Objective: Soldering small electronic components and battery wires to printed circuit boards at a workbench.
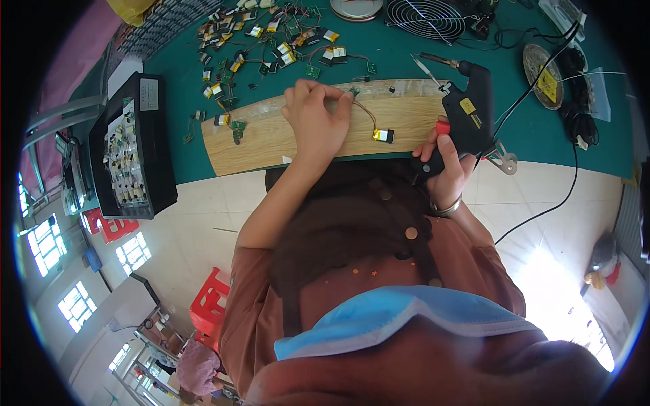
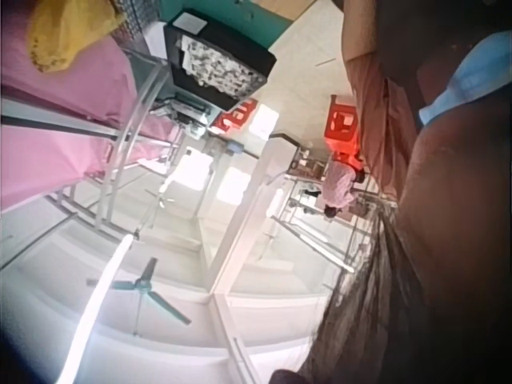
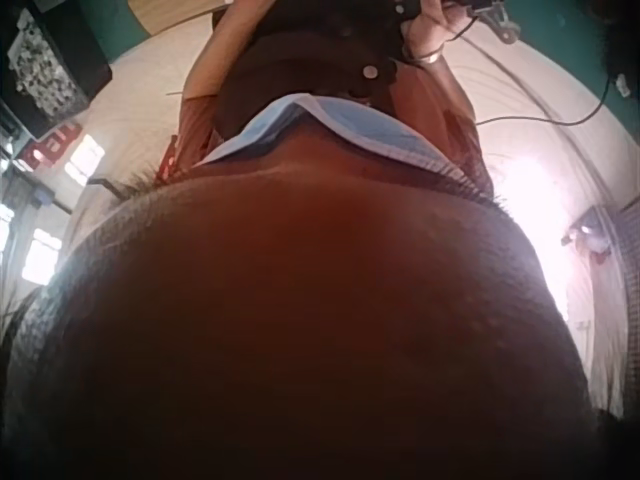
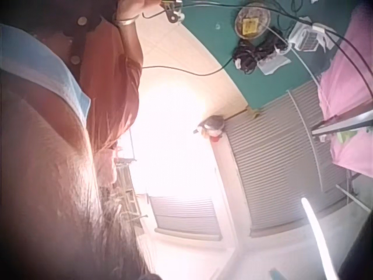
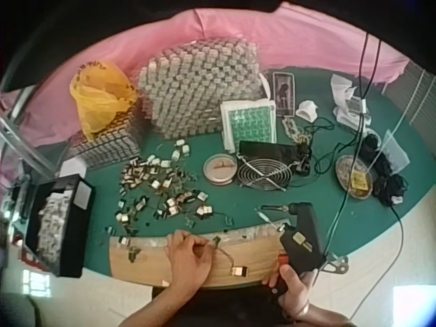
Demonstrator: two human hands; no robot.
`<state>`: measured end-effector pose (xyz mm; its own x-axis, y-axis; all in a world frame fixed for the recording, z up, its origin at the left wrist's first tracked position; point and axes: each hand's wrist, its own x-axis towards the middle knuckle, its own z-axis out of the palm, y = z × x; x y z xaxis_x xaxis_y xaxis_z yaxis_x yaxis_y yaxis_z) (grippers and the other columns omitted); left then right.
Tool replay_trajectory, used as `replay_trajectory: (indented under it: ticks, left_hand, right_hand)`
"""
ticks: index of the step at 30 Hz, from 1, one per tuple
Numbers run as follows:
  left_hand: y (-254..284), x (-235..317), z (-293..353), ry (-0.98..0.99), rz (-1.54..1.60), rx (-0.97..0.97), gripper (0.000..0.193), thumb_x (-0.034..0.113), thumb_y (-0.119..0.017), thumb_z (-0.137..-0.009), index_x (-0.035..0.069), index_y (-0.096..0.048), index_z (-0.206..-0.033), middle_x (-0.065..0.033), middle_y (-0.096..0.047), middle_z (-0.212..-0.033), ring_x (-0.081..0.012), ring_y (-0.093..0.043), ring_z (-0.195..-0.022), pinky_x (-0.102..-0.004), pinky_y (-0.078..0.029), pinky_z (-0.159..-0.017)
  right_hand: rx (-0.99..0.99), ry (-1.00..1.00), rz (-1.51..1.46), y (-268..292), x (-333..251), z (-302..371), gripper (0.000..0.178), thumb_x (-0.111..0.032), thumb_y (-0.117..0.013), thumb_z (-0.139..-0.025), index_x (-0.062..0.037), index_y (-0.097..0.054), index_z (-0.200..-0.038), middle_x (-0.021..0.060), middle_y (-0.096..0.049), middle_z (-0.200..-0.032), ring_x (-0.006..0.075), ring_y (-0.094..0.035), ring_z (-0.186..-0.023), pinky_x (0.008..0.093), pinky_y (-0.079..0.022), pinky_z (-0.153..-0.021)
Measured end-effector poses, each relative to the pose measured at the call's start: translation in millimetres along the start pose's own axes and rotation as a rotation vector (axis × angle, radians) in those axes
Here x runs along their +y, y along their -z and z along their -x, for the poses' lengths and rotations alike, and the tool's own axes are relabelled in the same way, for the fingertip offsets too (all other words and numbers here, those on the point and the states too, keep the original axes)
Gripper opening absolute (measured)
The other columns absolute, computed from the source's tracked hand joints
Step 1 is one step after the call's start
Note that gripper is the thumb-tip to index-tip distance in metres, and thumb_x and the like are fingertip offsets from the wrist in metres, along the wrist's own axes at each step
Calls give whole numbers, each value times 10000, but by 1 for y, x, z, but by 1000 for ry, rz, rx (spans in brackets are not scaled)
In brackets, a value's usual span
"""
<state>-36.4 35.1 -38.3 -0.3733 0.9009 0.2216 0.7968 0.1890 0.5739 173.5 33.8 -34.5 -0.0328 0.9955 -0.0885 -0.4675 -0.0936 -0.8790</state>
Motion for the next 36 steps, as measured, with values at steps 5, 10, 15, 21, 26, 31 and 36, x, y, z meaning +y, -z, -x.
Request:
replay_trajectory:
  ticks: [5,10,15,21,26,31,36]
  left_hand:
    - [-1,-7,2,30,-104,-27,117,210,-734,-772,145,-637,-764,-31,-494,-943,-255,-451,-954,-407,-290,-772]
    - [2,-5,2,-149,-155,42,118,202,-728,-784,196,-679,-891,-40,-499,-958,-251,-456,-945,-401,-299,-746]
    - [3,-9,1,-180,-161,28,123,202,-726,-791,211,-695,-909,-27,-511,-942,-235,-471,-933,-394,-307,-742]
    - [23,-13,-50,-256,-89,56,120,263,-728,-803,187,-711,-894,-20,-561,-927,-247,-513,-931,-398,-362,-775]
    - [17,-41,-161,-493,-403,117,70,127,-665,-803,111,-683,-868,-87,-612,-859,-284,-570,-832,-440,-461,-746]
    - [29,-58,-231,-201,-471,-43,110,5,-611,-769,97,-671,-773,-160,-598,-874,-361,-509,-901,-540,-422,-792]
    - [1,-49,-258,-274,-406,-59,215,226,-647,-844,86,-722,-989,-160,-654,-1031,-368,-523,-1074,-546,-441,-841]
  right_hand:
    - [-37,10,-2,1,2,1,302,-33,-533,-899,79,-516,-1178,100,-549,-720,164,-525,-569,355,-517,-598]
    - [-32,7,77,-1,4,2,336,-91,-585,-877,77,-521,-1161,109,-559,-760,164,-506,-553,342,-498,-553]
    - [-38,-23,106,-2,5,4,333,-83,-578,-877,80,-522,-1161,106,-556,-756,165,-509,-552,343,-502,-569]
    - [-55,-21,113,1,4,4,351,-44,-564,-857,95,-505,-1174,121,-558,-775,169,-525,-564,344,-508,-581]
    - [-58,-36,144,0,3,3,359,-43,-563,-857,95,-495,-1181,127,-566,-804,175,-539,-578,351,-521,-589]
    - [-36,-59,127,-3,3,5,355,-33,-558,-857,101,-490,-1178,134,-564,-827,177,-539,-578,348,-523,-592]
    - [-73,-63,121,2,3,5,314,-37,-568,-884,97,-505,-1160,118,-578,-820,170,-557,-617,349,-529,-638]
